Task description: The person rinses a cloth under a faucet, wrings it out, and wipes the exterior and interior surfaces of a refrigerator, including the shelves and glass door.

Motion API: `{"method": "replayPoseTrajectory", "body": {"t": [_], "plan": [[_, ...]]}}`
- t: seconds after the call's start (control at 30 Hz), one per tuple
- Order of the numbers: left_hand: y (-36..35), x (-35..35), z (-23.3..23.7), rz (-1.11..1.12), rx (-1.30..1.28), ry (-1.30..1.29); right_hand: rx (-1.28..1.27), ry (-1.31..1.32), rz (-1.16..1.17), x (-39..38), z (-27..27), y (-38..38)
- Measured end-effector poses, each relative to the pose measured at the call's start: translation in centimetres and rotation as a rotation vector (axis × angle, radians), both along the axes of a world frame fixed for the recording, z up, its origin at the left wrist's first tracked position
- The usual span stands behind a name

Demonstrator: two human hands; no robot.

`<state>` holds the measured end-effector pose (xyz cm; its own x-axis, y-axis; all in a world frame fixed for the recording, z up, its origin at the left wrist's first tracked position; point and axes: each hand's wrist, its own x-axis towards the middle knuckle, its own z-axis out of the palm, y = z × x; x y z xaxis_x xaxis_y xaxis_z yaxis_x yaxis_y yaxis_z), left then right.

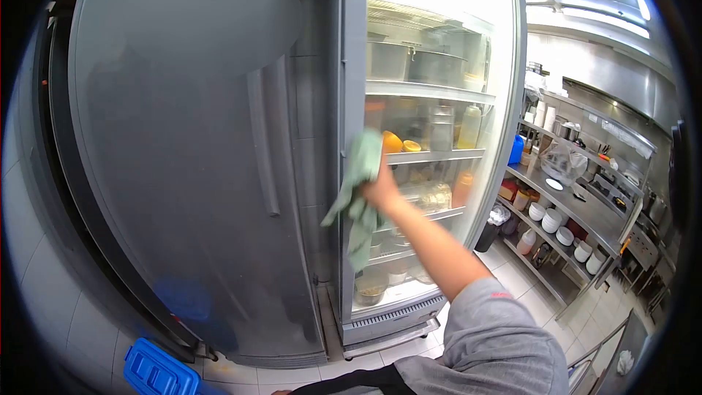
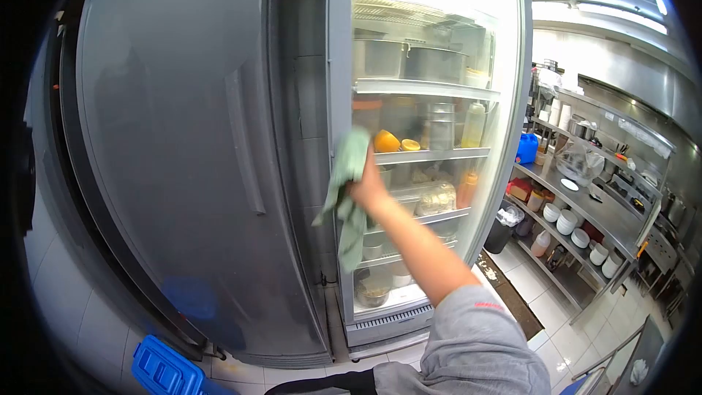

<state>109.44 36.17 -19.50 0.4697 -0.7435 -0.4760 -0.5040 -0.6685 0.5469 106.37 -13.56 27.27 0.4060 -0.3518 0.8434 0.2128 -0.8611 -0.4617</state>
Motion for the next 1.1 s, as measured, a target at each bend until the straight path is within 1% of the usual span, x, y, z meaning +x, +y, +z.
{"method": "replayPoseTrajectory", "body": {"t": [0.03,0.07,0.1,0.13,0.17,0.2,0.23,0.27,0.3,0.33,0.37,0.4,0.43,0.47,0.5,0.53,0.57,0.6,0.63,0.7,0.73,0.77,0.83,0.9,0.97,1.0,1.07,1.1], "plan": [[-2.7,0.3,2.3,-0.099,-0.093,-0.053,-0.041,0.084,0.034,-0.9,-4.5,-0.4],[-6.1,1.3,4.8,-0.19,-0.236,-0.122,0.053,0.143,0.076,-1.4,-10.1,-0.9],[-10.0,1.4,9.9,-0.239,-0.42,-0.217,0.086,0.218,0.099,-2.6,-15.0,-0.7],[-14.4,0.6,18.4,-0.227,-0.652,-0.275,0.347,0.376,0.015,-3.4,-20.7,-0.3],[-18.3,-0.7,27.0,-0.21,-0.825,-0.368,0.052,0.481,-0.04,-6.1,-24.3,1.1],[-21.9,-0.7,32.8,-0.224,-0.989,-0.491,0.339,0.819,-0.043,-8.1,-28.5,1.6],[-25.4,-0.7,38.2,-0.242,-1.194,-0.554,0.293,0.8,-0.093,-10.3,-36.0,1.4],[-28.7,-0.3,42.5,-0.21,-1.353,-0.707,0.371,0.945,-0.086,-14.3,-37.9,3.0],[-31.8,0.2,46.0,-0.09,-1.456,-0.687,0.311,1.004,-0.059,-18.3,-41.3,3.4],[-34.9,1.9,48.6,0.026,-1.496,-0.778,0.451,1.016,0.072,-23.1,-42.2,4.1],[-37.4,3.4,50.6,0.175,-1.442,-0.641,0.436,1.061,0.014,-27.8,-44.8,4.7],[-39.8,4.7,51.9,0.248,-1.448,-0.63,0.591,1.133,0.029,-32.9,-47.0,4.5],[-41.8,5.6,52.9,0.324,-1.453,-0.62,0.689,1.208,-0.054,-37.9,-50.9,4.1],[-42.9,6.1,53.6,0.283,-1.438,-0.575,0.932,1.148,-0.09,-43.7,-52.8,4.2],[-43.9,6.1,53.9,0.24,-1.422,-0.53,1.378,0.924,-0.152,-49.1,-49.2,6.3],[-44.9,5.3,54.0,0.356,-1.435,-0.6,1.448,0.803,-0.395,-54.6,-56.7,5.9],[-45.5,4.9,54.2,0.413,-1.423,-0.554,1.444,0.337,-0.485,-59.6,-61.6,6.8],[-46.0,4.9,54.3,0.435,-1.401,-0.533,1.587,0.556,-0.748,-64.2,-58.4,8.8],[-46.2,4.9,54.3,0.458,-1.375,-0.515,1.757,0.029,-0.68,-68.6,-62.3,10.0],[-46.1,5.5,54.6,0.439,-1.322,-0.473,1.994,-0.622,-0.446,-73.7,-57.7,13.5],[-46.0,5.5,54.8,0.429,-1.273,-0.43,1.99,-0.711,-0.451,-75.4,-56.8,14.3],[-45.9,5.1,54.8,0.428,-1.283,-0.437,1.979,-0.75,-0.467,-76.5,-56.5,15.1],[-45.8,4.3,54.0,0.458,-1.265,-0.613,1.961,-0.781,-0.473,-76.9,-55.4,16.1],[-45.3,3.1,53.7,0.464,-1.301,-0.636,1.955,-0.754,-0.441,-75.6,-54.5,16.0],[-42.8,0.4,53.4,0.399,-1.357,-0.667,1.95,-0.704,-0.362,-73.0,-53.7,15.1],[-40.5,-2.3,53.6,0.359,-1.344,-0.658,1.945,-0.676,-0.294,-71.5,-53.2,14.4],[-35.9,-7.0,53.7,0.256,-1.29,-0.524,1.929,-0.641,-0.108,-66.9,-50.5,12.1],[-34.0,-9.6,53.3,0.191,-1.392,-0.276,1.938,-0.671,0.058,-63.8,-48.5,10.8]]}}
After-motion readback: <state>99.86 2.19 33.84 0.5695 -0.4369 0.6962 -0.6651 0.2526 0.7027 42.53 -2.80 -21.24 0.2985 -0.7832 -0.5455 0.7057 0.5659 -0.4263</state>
